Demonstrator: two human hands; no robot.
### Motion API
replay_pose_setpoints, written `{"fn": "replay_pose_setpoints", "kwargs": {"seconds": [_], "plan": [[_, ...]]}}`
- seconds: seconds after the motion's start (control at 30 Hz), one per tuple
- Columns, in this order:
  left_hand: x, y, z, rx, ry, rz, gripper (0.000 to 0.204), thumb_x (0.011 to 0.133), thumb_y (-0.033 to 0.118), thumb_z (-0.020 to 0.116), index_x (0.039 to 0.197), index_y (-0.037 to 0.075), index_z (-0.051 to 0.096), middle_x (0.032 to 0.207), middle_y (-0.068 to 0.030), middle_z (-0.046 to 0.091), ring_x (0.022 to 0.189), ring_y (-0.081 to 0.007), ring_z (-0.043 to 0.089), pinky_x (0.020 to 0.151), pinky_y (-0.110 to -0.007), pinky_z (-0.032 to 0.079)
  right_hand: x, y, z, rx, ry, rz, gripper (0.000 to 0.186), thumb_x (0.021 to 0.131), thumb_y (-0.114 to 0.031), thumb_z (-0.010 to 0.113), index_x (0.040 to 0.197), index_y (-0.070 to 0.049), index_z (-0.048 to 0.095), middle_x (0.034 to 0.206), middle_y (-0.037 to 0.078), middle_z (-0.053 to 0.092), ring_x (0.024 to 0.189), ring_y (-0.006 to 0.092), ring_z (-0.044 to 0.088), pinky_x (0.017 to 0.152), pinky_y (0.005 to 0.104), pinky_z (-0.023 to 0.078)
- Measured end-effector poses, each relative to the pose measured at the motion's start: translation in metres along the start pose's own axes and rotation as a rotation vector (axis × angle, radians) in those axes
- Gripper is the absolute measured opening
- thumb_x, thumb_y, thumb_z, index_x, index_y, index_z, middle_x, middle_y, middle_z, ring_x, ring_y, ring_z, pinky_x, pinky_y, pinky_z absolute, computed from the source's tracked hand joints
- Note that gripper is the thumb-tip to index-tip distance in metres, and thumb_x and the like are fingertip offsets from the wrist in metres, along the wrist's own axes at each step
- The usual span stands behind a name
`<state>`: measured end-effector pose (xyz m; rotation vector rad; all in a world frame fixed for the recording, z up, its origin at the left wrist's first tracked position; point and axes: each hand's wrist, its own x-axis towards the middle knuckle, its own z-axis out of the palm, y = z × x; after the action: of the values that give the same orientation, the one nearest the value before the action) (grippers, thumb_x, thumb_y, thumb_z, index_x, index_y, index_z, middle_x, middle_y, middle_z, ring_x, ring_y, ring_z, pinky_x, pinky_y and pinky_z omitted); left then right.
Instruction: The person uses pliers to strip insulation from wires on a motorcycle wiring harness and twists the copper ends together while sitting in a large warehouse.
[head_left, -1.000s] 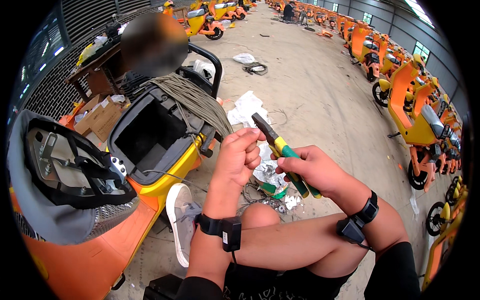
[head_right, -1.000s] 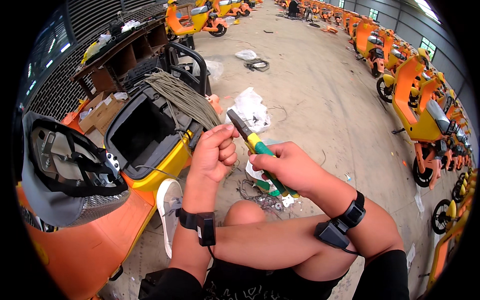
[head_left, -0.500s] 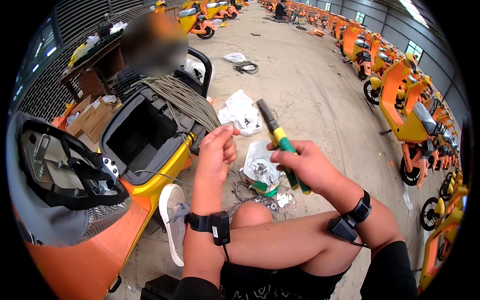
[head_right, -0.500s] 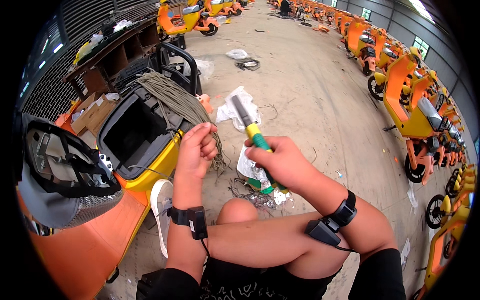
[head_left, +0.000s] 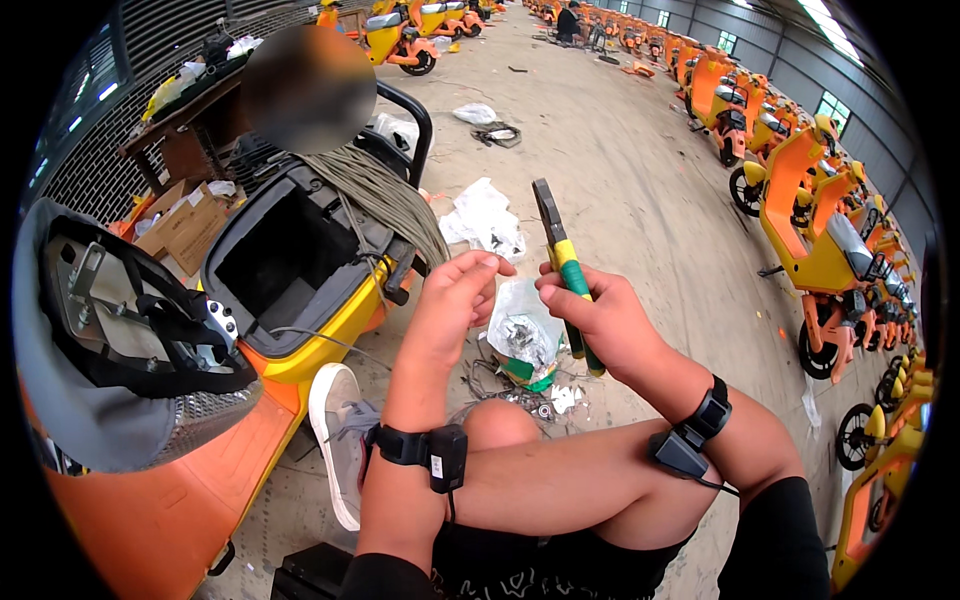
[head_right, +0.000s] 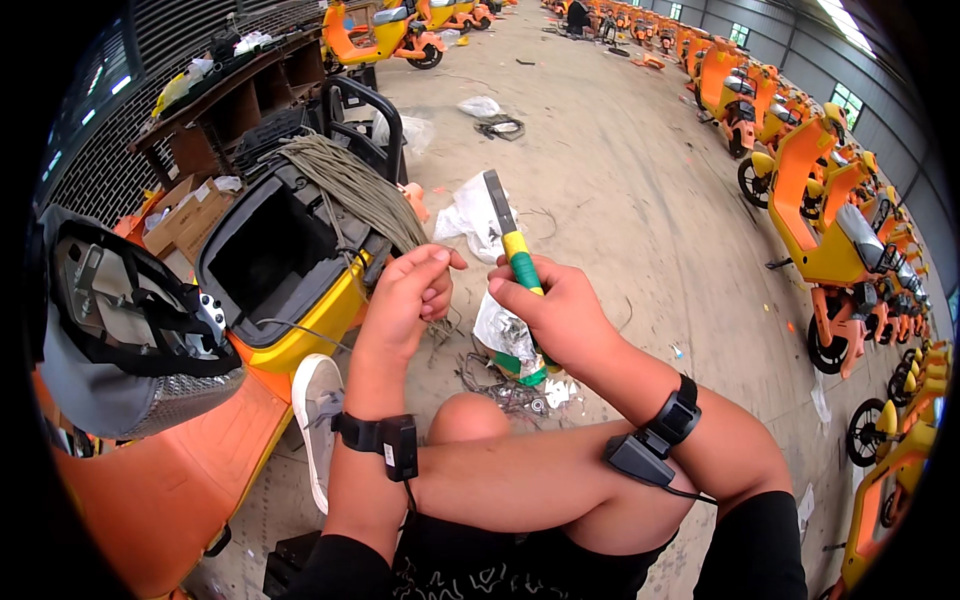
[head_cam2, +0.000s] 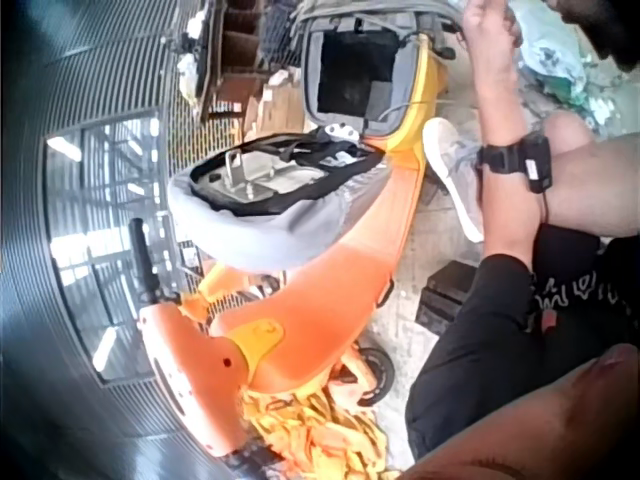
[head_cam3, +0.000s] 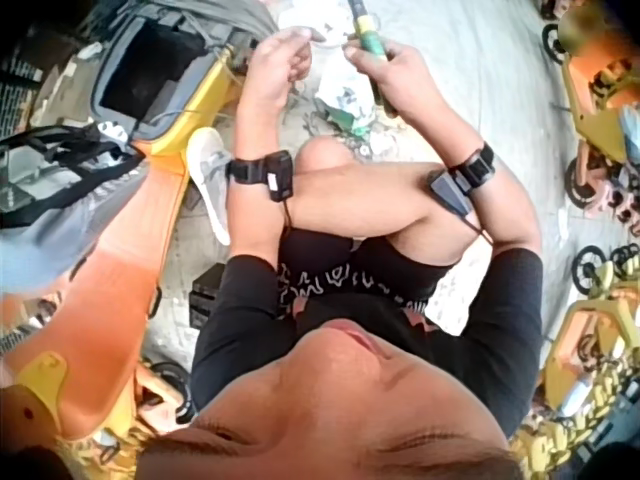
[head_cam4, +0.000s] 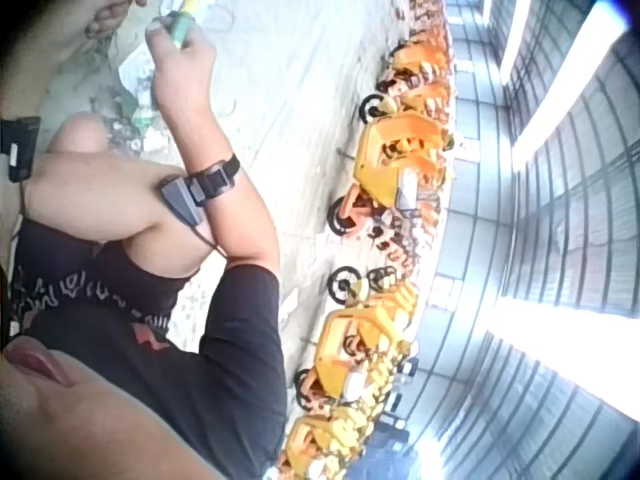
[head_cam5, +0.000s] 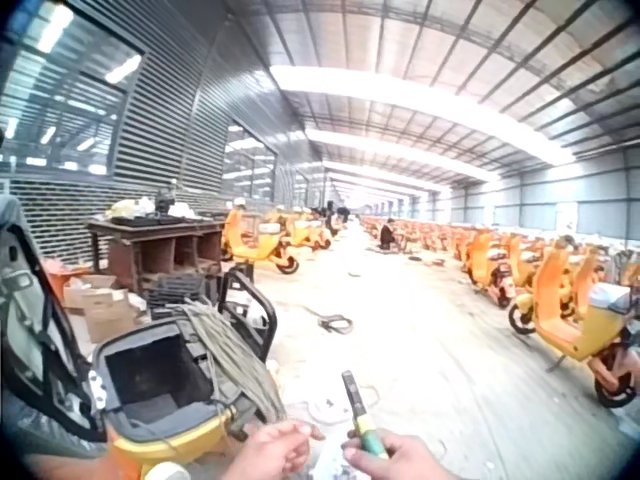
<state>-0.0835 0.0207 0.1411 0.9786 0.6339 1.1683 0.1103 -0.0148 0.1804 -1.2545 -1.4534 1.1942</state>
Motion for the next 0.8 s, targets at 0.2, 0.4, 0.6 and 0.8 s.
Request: {"fn": "replay_pose_setpoints", "kwargs": {"seconds": [0.2, 0.4, 0.6, 0.8], "plan": [[-0.003, -0.008, 0.012, 0.127, -0.186, -0.136, 0.020, 0.098, 0.021, 0.055, 0.094, 0.004, 0.063, 0.061, 0.0084, 0.036, 0.053, -0.0033, 0.030, 0.050, -0.020, 0.024, -0.002, -0.008, 0.001, 0.015, 0.086, -0.013, 0.030, 0.091, -0.021, 0.070, 0.107, 0.003, 0.064, 0.093, 0.003, 0.064, 0.088, 0.0092, 0.055, 0.079, 0.0259, 0.045], [-0.001, -0.015, 0.017, 0.125, -0.231, -0.164, 0.020, 0.097, 0.022, 0.056, 0.094, 0.004, 0.064, 0.063, 0.0086, 0.039, 0.054, -0.0022, 0.031, 0.050, -0.020, 0.025, -0.004, -0.006, -0.005, -0.020, 0.070, -0.005, 0.037, 0.091, -0.021, 0.070, 0.114, 0.006, 0.059, 0.089, 0.002, 0.064, 0.081, 0.0081, 0.054, 0.074, 0.0245, 0.045], [-0.004, -0.003, 0.020, 0.160, -0.219, -0.175, 0.019, 0.097, 0.021, 0.056, 0.096, 0.003, 0.063, 0.065, 0.0079, 0.042, 0.054, -0.0023, 0.032, 0.049, -0.019, 0.026, 0.004, 0.008, -0.015, -0.006, 0.171, -0.012, 0.039, 0.093, -0.025, 0.068, 0.116, 0.005, 0.059, 0.087, 0.002, 0.061, 0.077, 0.0074, 0.053, 0.069, 0.0246, 0.045], [0.001, -0.007, 0.013, 0.182, -0.211, -0.161, 0.016, 0.097, 0.018, 0.056, 0.096, 0.003, 0.062, 0.067, 0.0065, 0.044, 0.053, -0.0026, 0.034, 0.048, -0.019, 0.027, 0.004, 0.005, -0.014, 0.068, 0.171, -0.025, 0.039, 0.093, -0.028, 0.067, 0.115, 0.004, 0.061, 0.086, 0.002, 0.060, 0.078, 0.0089, 0.053, 0.069, 0.0253, 0.045]]}}
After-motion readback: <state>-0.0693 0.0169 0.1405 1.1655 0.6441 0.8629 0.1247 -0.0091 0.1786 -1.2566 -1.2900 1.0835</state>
